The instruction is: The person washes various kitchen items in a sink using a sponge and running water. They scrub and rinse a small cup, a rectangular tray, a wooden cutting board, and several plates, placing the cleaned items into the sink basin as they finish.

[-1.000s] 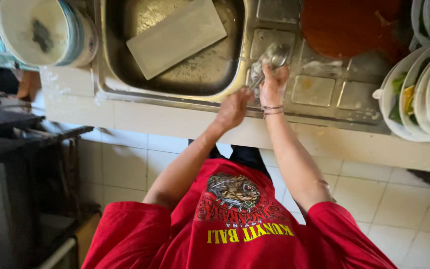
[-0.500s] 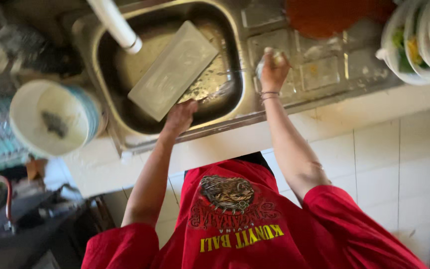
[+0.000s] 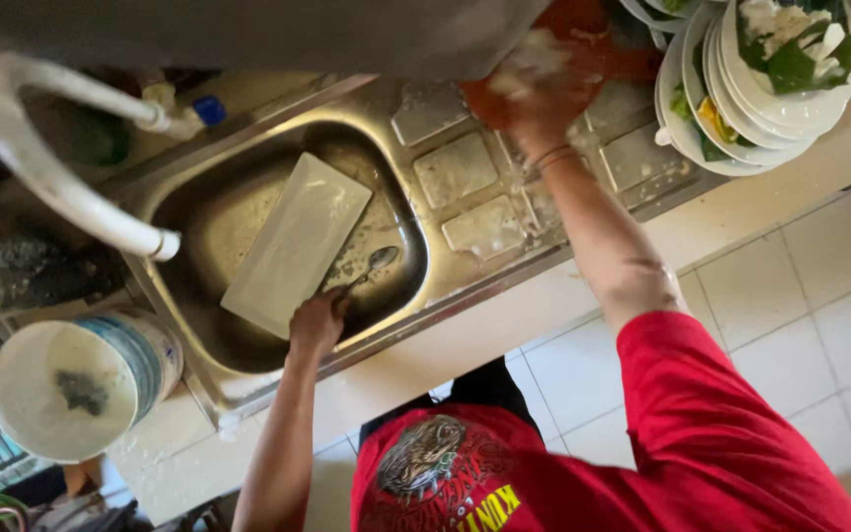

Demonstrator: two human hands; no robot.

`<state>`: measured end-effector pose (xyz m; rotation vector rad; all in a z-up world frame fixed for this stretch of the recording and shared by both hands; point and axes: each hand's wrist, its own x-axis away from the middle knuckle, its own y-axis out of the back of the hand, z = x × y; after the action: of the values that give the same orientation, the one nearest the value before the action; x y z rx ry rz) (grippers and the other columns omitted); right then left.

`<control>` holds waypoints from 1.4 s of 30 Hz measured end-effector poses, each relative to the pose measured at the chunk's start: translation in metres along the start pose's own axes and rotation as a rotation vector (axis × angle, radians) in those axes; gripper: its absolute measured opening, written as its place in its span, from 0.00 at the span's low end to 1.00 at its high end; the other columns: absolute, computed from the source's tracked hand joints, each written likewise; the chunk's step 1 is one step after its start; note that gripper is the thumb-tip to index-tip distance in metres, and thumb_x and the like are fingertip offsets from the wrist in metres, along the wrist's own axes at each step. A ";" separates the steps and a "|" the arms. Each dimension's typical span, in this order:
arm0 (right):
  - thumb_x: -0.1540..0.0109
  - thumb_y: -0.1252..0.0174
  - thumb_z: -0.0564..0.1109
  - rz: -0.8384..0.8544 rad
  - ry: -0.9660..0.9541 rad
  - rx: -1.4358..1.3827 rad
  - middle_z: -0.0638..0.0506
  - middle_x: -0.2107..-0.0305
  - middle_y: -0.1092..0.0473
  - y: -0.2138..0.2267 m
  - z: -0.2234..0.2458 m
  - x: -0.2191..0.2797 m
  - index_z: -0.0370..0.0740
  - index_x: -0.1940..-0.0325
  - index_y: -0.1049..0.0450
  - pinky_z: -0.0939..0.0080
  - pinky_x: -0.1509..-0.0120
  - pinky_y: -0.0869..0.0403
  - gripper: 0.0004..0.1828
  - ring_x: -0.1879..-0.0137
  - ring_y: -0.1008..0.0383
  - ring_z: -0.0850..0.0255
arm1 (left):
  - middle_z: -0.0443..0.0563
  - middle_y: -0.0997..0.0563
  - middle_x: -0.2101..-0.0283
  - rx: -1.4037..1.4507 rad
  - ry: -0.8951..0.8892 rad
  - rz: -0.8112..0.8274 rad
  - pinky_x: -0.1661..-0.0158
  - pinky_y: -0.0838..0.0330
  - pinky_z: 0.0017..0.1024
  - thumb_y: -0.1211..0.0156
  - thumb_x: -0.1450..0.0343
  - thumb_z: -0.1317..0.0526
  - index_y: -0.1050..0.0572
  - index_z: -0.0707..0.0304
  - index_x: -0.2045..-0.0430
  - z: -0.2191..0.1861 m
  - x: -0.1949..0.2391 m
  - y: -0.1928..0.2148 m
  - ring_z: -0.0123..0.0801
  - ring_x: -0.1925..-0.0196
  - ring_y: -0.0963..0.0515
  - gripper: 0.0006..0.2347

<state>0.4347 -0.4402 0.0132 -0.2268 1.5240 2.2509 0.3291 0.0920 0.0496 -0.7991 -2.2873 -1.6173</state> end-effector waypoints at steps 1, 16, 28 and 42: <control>0.31 0.44 0.47 0.051 0.073 0.045 0.34 0.39 0.33 0.000 0.011 -0.007 0.43 0.31 0.30 0.36 0.29 0.38 0.23 0.33 0.36 0.35 | 0.61 0.17 0.58 0.015 -0.096 -0.098 0.56 0.24 0.49 0.44 0.28 0.55 0.21 0.49 0.51 -0.004 0.006 0.001 0.56 0.57 0.18 0.13; 0.35 0.40 0.46 -0.032 -0.143 0.142 0.34 0.33 0.46 0.043 0.054 0.077 0.35 0.23 0.42 0.36 0.24 0.46 0.37 0.27 0.54 0.33 | 0.63 0.27 0.40 0.381 -0.293 -0.449 0.40 0.37 0.54 0.33 0.34 0.56 0.33 0.66 0.38 -0.203 0.013 -0.072 0.54 0.38 0.31 0.29; 0.39 0.46 0.45 0.187 0.510 -0.145 0.44 0.46 0.25 0.087 0.119 0.082 0.44 0.41 0.26 0.39 0.36 0.33 0.21 0.40 0.25 0.41 | 0.80 0.71 0.25 0.166 0.166 -0.303 0.28 0.75 0.58 0.34 0.36 0.34 0.75 0.84 0.30 -0.295 -0.032 -0.035 0.65 0.22 0.76 0.62; 0.29 0.52 0.56 0.356 0.309 0.099 0.39 0.38 0.34 0.027 0.183 -0.013 0.36 0.25 0.39 0.39 0.27 0.37 0.32 0.33 0.33 0.43 | 0.86 0.65 0.26 0.102 0.014 -0.305 0.25 0.66 0.53 0.39 0.37 0.34 0.67 0.92 0.33 -0.253 -0.047 -0.051 0.67 0.21 0.65 0.58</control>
<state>0.4520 -0.2845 0.1120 -0.3070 1.9640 2.4902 0.3083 -0.1683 0.0787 -0.4299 -2.5568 -1.5973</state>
